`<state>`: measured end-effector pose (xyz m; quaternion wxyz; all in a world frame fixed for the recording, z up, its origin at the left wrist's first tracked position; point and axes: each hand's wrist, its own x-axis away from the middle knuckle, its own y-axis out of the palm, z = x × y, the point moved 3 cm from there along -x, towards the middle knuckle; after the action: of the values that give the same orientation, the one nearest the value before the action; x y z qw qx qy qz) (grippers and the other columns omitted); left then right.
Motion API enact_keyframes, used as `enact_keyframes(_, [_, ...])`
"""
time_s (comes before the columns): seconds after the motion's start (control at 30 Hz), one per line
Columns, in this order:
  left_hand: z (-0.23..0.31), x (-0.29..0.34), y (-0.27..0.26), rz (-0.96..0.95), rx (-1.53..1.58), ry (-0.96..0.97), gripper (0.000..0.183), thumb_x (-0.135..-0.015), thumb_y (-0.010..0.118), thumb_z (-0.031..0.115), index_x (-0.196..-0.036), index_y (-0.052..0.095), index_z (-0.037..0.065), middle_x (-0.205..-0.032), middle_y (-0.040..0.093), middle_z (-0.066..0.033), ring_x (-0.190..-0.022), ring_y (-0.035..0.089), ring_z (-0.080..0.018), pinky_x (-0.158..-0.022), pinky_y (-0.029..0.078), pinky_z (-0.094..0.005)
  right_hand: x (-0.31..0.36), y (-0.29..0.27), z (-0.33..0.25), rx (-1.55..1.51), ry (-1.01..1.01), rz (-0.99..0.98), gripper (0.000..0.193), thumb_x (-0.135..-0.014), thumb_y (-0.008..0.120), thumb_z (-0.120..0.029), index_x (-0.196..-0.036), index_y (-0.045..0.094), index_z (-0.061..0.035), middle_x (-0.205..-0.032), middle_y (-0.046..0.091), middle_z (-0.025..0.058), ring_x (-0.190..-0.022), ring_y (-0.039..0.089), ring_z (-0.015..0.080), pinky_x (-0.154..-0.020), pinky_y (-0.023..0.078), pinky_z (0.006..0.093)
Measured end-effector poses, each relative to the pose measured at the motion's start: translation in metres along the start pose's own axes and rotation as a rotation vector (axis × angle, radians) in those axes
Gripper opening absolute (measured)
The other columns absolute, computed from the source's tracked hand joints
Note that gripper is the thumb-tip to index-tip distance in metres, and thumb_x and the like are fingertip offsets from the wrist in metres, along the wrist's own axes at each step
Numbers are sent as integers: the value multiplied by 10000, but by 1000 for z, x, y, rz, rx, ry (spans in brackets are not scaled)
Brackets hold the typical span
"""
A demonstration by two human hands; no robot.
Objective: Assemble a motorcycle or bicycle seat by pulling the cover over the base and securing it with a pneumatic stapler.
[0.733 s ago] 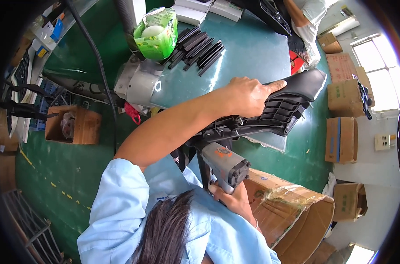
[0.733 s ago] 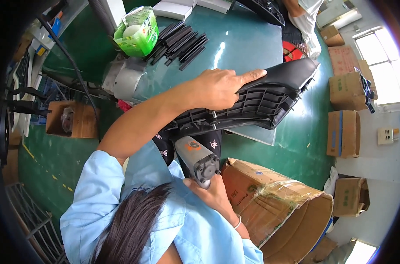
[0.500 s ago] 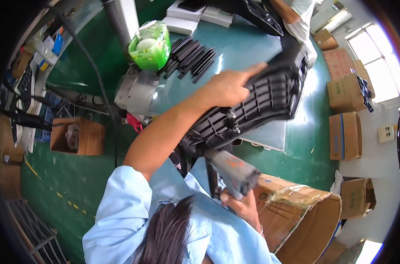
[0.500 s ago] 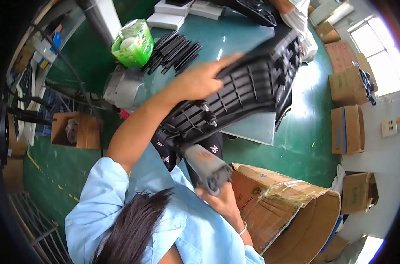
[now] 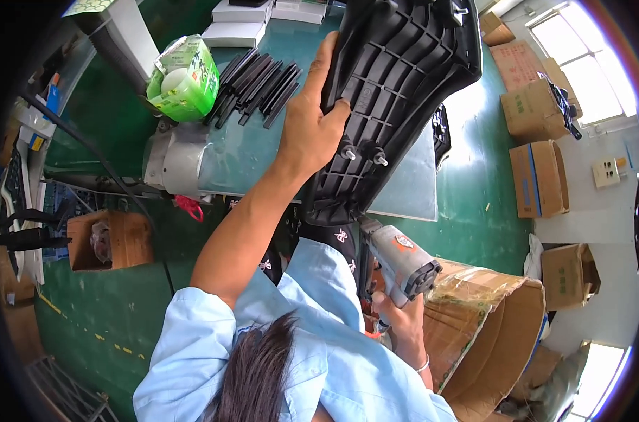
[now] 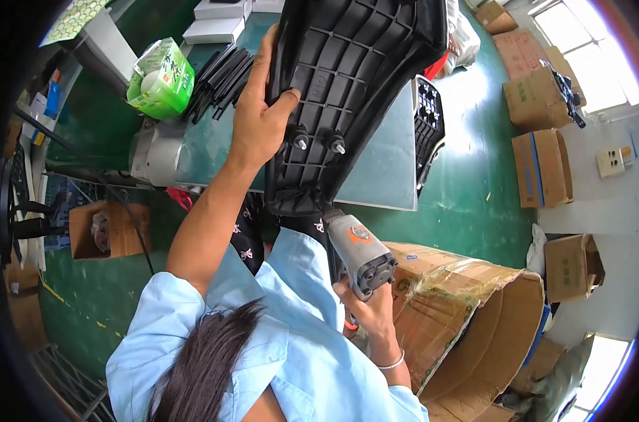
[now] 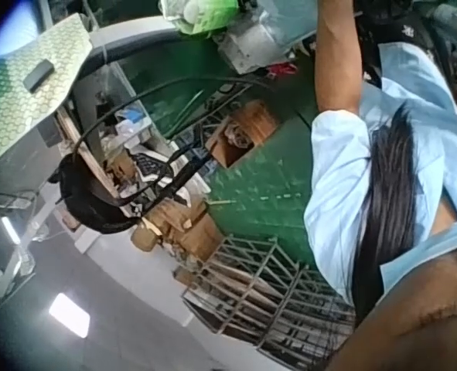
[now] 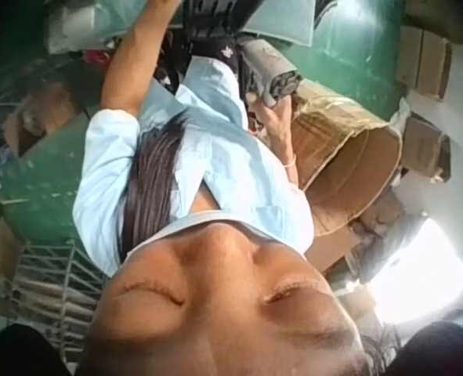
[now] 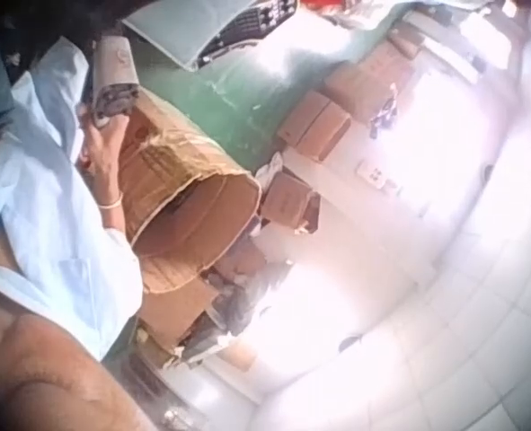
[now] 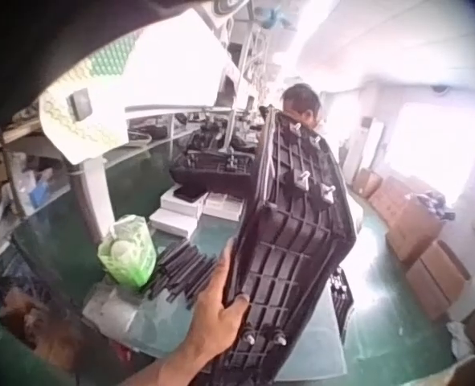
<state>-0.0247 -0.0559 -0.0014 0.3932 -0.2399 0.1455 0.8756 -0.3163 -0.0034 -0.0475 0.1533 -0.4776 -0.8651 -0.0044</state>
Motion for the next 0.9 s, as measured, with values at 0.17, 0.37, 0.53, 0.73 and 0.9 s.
enact_keyframes(0.17, [3,3,7,2,-42,11,719,-796,491,-80,-1458,264,86,-1417,407,-144,-1281,425,-233,-1063,304,-300,-20,11,-5,181,108,-82,239,-765,719,-192,-841,607,6,-656,593,36,-613,567,101,-578,464,267])
enact_keyframes(0.37, [13,4,12,-38,-154,119,727,-800,496,-79,-1458,261,120,-1431,394,-172,-1321,391,-297,-1059,324,-331,-27,13,-14,-3,179,-96,229,-778,708,-172,-886,607,3,-632,565,24,-565,535,110,-551,441,248])
enact_keyframes(0.53, [14,6,5,31,-151,52,703,-781,496,-76,-1440,300,73,-1366,468,-175,-1242,478,-257,-1033,350,-312,-2,8,-7,-336,207,-141,385,-777,687,-146,-1096,558,26,-662,541,20,-570,513,94,-524,410,237])
enact_keyframes(0.73, [7,11,3,54,-138,122,730,-778,510,-72,-1452,273,77,-1405,415,-163,-1269,437,-244,-1050,326,-320,-15,28,2,-392,257,-260,438,-801,675,-177,-1137,484,30,-655,510,43,-530,494,122,-512,438,269])
enact_keyframes(0.9, [18,19,-2,39,-148,163,726,-781,504,-83,-1450,264,63,-1418,390,-151,-1292,400,-243,-1072,289,-326,-19,29,-1,-307,254,-260,308,-821,649,-121,-1080,558,20,-668,525,11,-572,507,97,-543,413,248])
